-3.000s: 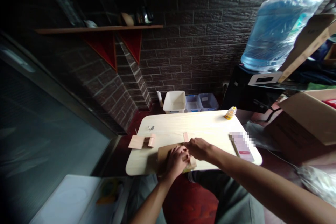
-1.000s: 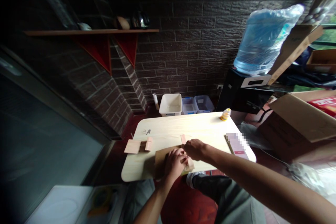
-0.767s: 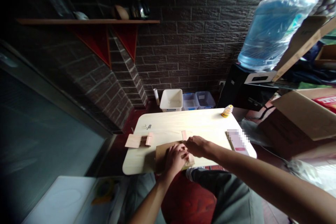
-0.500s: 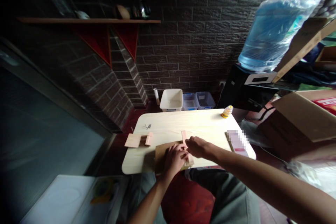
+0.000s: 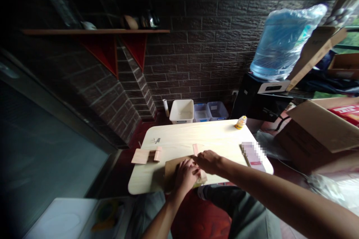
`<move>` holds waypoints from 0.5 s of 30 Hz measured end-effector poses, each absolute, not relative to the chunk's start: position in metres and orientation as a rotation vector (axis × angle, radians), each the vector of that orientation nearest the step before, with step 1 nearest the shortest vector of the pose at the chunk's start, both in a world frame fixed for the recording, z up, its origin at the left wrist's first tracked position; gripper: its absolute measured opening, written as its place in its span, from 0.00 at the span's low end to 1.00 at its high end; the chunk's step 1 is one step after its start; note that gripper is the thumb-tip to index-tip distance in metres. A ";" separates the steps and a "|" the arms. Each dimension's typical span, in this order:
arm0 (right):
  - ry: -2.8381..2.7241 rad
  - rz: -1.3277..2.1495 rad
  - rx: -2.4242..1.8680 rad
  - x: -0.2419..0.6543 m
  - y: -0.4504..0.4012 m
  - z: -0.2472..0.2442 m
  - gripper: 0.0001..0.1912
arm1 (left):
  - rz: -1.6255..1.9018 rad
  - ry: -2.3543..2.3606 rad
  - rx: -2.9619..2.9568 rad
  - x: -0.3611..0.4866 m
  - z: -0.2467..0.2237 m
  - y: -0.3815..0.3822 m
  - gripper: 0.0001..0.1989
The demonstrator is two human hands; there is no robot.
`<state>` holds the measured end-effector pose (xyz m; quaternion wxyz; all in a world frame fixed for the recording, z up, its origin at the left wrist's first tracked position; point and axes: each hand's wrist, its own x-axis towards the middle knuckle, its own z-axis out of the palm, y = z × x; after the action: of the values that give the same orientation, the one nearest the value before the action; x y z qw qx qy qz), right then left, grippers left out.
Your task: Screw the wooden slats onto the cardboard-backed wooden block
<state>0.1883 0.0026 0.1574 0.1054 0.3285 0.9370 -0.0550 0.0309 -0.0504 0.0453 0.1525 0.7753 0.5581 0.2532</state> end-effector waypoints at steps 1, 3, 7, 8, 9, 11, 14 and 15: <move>2.775 -0.167 0.959 0.190 0.004 0.152 0.13 | 0.733 1.599 2.228 0.031 0.045 -0.050 0.03; 2.787 -0.201 0.982 0.192 0.005 0.146 0.11 | 0.751 1.581 2.238 0.030 0.044 -0.050 0.04; 2.732 -0.301 1.117 0.195 0.007 0.144 0.09 | 0.753 1.560 2.244 0.029 0.044 -0.049 0.04; 2.715 -0.315 1.146 0.195 0.006 0.145 0.09 | 0.746 1.563 2.242 0.029 0.044 -0.049 0.03; 2.703 -0.324 1.166 0.194 0.006 0.145 0.09 | 0.740 1.564 2.242 0.029 0.044 -0.049 0.03; 2.691 -0.323 1.207 0.192 0.005 0.145 0.08 | 0.732 1.564 2.244 0.029 0.044 -0.049 0.03; 2.667 -0.303 1.300 0.190 0.002 0.143 0.09 | 0.721 1.553 2.247 0.029 0.045 -0.049 0.04; 2.659 -0.295 1.333 0.190 0.000 0.143 0.09 | 0.718 1.550 2.247 0.029 0.046 -0.049 0.04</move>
<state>0.1897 0.0000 0.1433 0.0765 0.4446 0.8870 -0.0983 0.0288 -0.0495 0.0455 0.1590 0.7859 0.5422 0.2511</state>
